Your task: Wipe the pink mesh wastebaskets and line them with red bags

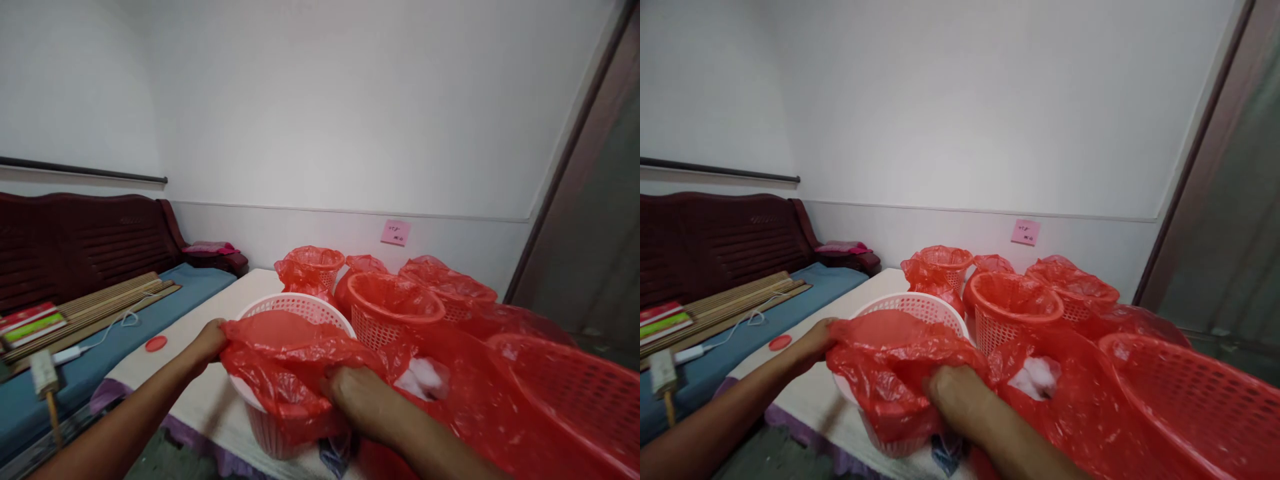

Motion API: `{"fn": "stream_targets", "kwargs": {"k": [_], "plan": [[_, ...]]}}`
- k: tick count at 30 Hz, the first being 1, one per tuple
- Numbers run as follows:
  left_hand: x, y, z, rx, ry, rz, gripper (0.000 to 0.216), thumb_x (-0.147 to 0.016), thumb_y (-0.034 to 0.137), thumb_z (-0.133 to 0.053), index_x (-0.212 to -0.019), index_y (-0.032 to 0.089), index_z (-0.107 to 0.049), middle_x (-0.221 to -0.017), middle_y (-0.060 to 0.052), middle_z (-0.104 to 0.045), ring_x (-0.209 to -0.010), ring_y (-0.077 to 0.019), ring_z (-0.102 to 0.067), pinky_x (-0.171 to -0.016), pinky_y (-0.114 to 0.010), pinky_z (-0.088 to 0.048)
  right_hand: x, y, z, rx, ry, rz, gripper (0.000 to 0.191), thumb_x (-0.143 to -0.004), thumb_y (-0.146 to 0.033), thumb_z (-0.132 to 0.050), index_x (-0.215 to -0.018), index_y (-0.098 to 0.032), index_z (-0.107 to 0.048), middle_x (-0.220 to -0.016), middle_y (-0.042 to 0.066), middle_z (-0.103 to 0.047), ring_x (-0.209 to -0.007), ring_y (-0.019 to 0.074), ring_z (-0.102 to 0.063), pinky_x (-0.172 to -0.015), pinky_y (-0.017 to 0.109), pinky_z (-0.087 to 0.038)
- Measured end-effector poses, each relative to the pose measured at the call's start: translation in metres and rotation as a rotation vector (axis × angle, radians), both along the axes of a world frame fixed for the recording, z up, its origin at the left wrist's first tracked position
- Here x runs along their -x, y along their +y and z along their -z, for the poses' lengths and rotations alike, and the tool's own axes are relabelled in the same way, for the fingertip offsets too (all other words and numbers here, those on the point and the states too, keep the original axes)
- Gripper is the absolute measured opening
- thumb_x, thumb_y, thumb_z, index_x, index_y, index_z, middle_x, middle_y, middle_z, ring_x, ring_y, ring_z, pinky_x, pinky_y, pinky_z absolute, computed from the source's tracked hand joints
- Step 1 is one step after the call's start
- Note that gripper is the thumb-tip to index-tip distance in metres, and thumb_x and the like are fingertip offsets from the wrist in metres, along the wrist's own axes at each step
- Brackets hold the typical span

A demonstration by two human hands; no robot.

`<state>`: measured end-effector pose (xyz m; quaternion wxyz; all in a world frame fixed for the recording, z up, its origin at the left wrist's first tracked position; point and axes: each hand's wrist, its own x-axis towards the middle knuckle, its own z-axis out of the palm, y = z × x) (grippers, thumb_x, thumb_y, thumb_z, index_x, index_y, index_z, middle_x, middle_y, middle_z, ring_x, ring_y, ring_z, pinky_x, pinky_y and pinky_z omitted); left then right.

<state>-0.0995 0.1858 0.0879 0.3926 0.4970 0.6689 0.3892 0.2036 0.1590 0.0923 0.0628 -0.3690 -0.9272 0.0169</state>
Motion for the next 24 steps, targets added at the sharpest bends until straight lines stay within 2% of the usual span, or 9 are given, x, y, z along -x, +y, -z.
{"fn": "stream_targets", "kwargs": {"k": [4, 7, 11, 14, 17, 19, 24], "plan": [[-0.004, -0.010, 0.006, 0.086, -0.181, -0.010, 0.022, -0.084, 0.033, -0.059, -0.079, 0.012, -0.063, -0.054, 0.005, -0.054, -0.040, -0.0039, -0.043, -0.039, -0.016, -0.032, -0.011, 0.023, -0.007, -0.136, -0.110, -0.003, 0.019, -0.083, -0.011, -0.049, -0.081, -0.015, -0.068, -0.083, 0.009, -0.071, -0.076, 0.0229, -0.067, -0.061, 0.030, -0.039], [-0.006, -0.022, 0.012, 0.109, -0.311, -0.031, 0.022, -0.077, 0.033, -0.061, -0.078, 0.011, -0.065, -0.051, 0.004, -0.053, -0.038, -0.0024, -0.042, -0.036, -0.011, -0.029, -0.017, 0.031, -0.004, -0.199, -0.115, 0.027, 0.019, -0.085, -0.013, -0.049, -0.082, -0.014, -0.068, -0.084, 0.011, -0.071, -0.079, 0.0257, -0.067, -0.063, 0.033, -0.038], [-0.013, -0.044, 0.015, 0.117, -0.453, -0.056, 0.018, -0.073, 0.029, -0.064, -0.077, 0.012, -0.066, -0.049, 0.003, -0.056, -0.036, -0.0028, -0.045, -0.036, -0.010, -0.036, -0.022, 0.032, 0.004, -0.203, -0.080, 0.048, 0.018, -0.087, -0.015, -0.049, -0.089, -0.015, -0.067, -0.084, 0.009, -0.072, -0.083, 0.0256, -0.067, -0.068, 0.034, -0.039], [-0.021, -0.060, 0.013, 0.122, -0.548, -0.049, 0.022, -0.077, 0.030, -0.062, -0.089, 0.012, -0.066, -0.064, -0.003, -0.068, -0.043, -0.0070, -0.058, -0.041, -0.014, -0.048, -0.027, 0.030, 0.005, -0.239, -0.031, 0.045, 0.018, -0.091, -0.019, -0.049, -0.094, -0.016, -0.066, -0.097, 0.010, -0.070, -0.094, 0.0253, -0.062, -0.081, 0.035, -0.039], [-0.027, -0.070, 0.012, 0.131, -0.627, -0.057, 0.024, -0.085, 0.029, -0.055, -0.099, 0.012, -0.063, -0.075, -0.008, -0.072, -0.051, -0.0114, -0.066, -0.045, -0.017, -0.053, -0.032, 0.025, 0.001, -0.311, 0.028, 0.086, 0.019, -0.093, -0.021, -0.047, -0.097, -0.017, -0.066, -0.106, 0.013, -0.064, -0.103, 0.0279, -0.054, -0.090, 0.040, -0.035], [-0.027, -0.073, 0.013, 0.120, -0.666, -0.076, 0.022, -0.087, 0.028, -0.052, -0.099, 0.011, -0.062, -0.074, -0.009, -0.072, -0.053, -0.0119, -0.067, -0.047, -0.017, -0.054, -0.034, 0.015, -0.005, -0.281, 0.059, 0.118, 0.020, -0.092, -0.018, -0.046, -0.097, -0.017, -0.065, -0.104, 0.012, -0.060, -0.099, 0.0272, -0.051, -0.087, 0.040, -0.036], [-0.025, -0.076, 0.014, 0.069, -0.693, -0.052, 0.027, -0.086, 0.038, -0.059, -0.099, 0.014, -0.058, -0.084, -0.011, -0.072, -0.060, -0.0145, -0.069, -0.057, -0.022, -0.058, -0.023, -0.021, -0.018, -0.035, 0.279, 0.058, 0.033, -0.084, -0.005, -0.043, -0.105, -0.023, -0.060, -0.107, 0.005, -0.056, -0.097, 0.0204, -0.048, -0.087, 0.034, -0.038]]}}
